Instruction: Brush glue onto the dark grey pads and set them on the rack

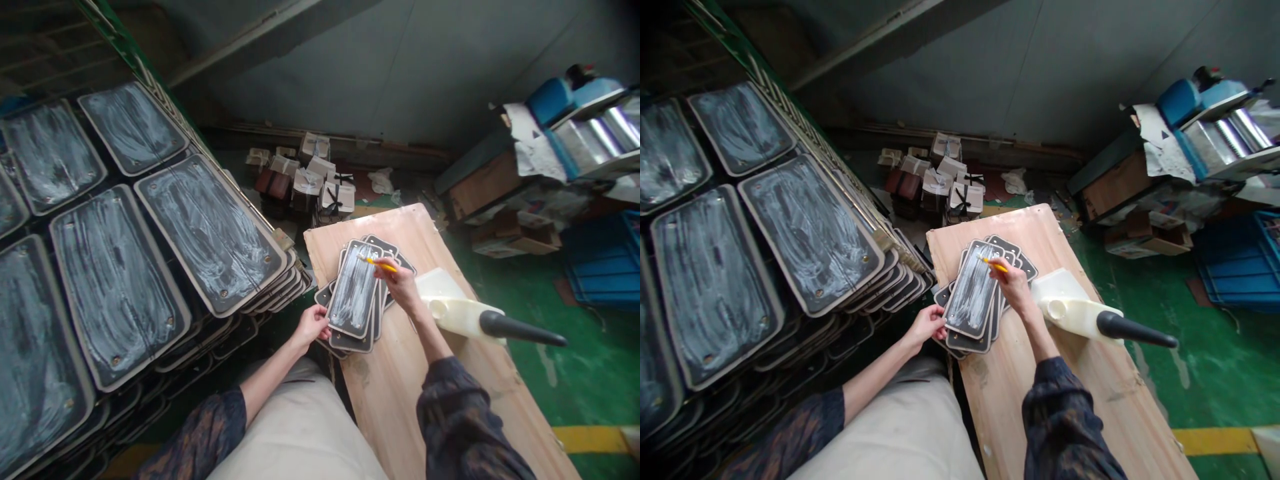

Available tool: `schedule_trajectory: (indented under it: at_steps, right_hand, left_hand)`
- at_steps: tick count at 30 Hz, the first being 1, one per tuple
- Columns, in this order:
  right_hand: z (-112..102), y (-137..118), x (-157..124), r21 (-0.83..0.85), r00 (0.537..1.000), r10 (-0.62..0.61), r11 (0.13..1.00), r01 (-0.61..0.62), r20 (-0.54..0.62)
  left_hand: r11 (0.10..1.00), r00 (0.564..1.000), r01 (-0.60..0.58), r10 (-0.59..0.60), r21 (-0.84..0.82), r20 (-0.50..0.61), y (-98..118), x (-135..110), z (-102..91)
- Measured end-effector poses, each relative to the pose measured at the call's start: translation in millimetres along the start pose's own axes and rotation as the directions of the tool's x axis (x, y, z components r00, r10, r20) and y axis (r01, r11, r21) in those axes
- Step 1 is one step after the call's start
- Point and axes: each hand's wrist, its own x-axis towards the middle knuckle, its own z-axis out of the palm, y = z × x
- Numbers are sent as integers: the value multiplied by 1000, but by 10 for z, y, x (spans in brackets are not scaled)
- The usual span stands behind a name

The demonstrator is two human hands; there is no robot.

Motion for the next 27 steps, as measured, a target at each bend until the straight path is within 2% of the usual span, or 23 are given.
schedule_trajectory:
  at_steps: [2, 5, 9, 15, 19, 24, 27]
  right_hand:
    - [59, 88, 263, -127, 997, -65, 990, 60, -33]
    - [207, 223, 534, -323, 990, -141, 938, 128, -15]
    - [313, 348, 583, -397, 985, -169, 903, 164, 23]
    - [126, 455, 360, -453, 990, -131, 886, 97, -45]
    - [37, 438, 171, -449, 991, -99, 893, 46, -95]
    - [103, 250, -159, -365, 990, -43, 931, -8, -131]
    - [199, 82, -430, -305, 997, -22, 952, -1, -75]
  left_hand:
    - [1000, 1000, -3, 3, 5, -6, -4, 2, 10]
    - [1000, 1000, -6, 6, 9, -20, -2, -1, 21]
    - [1000, 999, -3, 4, 4, -36, 15, -3, 33]
    - [1000, 999, 19, -19, -12, -41, 4, 5, 56]
    - [999, 999, 35, -35, -12, -31, -1, -3, 66]
    - [998, 998, 56, -56, -14, -20, 30, -40, 76]
    - [998, 998, 57, -57, -16, -18, 59, -71, 81]
